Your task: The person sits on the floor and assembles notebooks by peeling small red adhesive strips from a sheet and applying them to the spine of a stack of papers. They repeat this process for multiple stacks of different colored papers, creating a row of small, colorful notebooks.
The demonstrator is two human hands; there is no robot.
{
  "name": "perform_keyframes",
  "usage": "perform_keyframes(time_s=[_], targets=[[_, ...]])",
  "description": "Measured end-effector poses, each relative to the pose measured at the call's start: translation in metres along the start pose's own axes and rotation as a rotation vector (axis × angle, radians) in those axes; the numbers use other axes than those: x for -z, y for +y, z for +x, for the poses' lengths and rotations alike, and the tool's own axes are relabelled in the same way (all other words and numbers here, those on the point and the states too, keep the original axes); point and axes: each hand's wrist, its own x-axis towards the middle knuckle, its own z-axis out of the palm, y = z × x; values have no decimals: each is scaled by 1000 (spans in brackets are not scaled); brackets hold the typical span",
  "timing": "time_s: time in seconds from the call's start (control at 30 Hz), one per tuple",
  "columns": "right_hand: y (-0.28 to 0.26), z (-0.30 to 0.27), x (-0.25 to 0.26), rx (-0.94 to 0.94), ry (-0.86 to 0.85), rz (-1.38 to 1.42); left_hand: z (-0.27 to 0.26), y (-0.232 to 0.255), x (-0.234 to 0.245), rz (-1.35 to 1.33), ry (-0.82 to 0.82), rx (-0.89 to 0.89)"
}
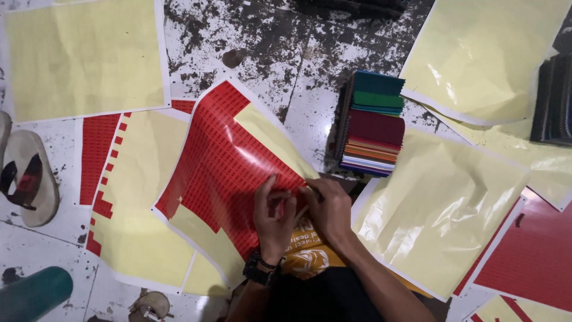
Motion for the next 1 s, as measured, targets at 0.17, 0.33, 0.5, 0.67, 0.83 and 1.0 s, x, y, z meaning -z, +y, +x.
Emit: perform_keyframes(time_s=[0.17, 0.33, 0.5, 0.67, 0.83, 1.0], targets=[[1, -2, 3, 91, 101, 17, 3, 15, 0, -53, -30, -14], [-9, -7, 22, -37, -26, 447, 5, 27, 1, -151, -67, 2], [-19, 9, 21, -170, -80, 282, 18, 25, -3, -31, 20, -110], [-4, 12, -4, -4, -79, -29, 18, 8, 4, 95, 73, -157], [-3, 6, -13, 102, 67, -92, 21, 8, 4, 65, 82, -138], [-15, 10, 4, 187, 144, 110, 16, -20, 10, -136, 165, -150]])
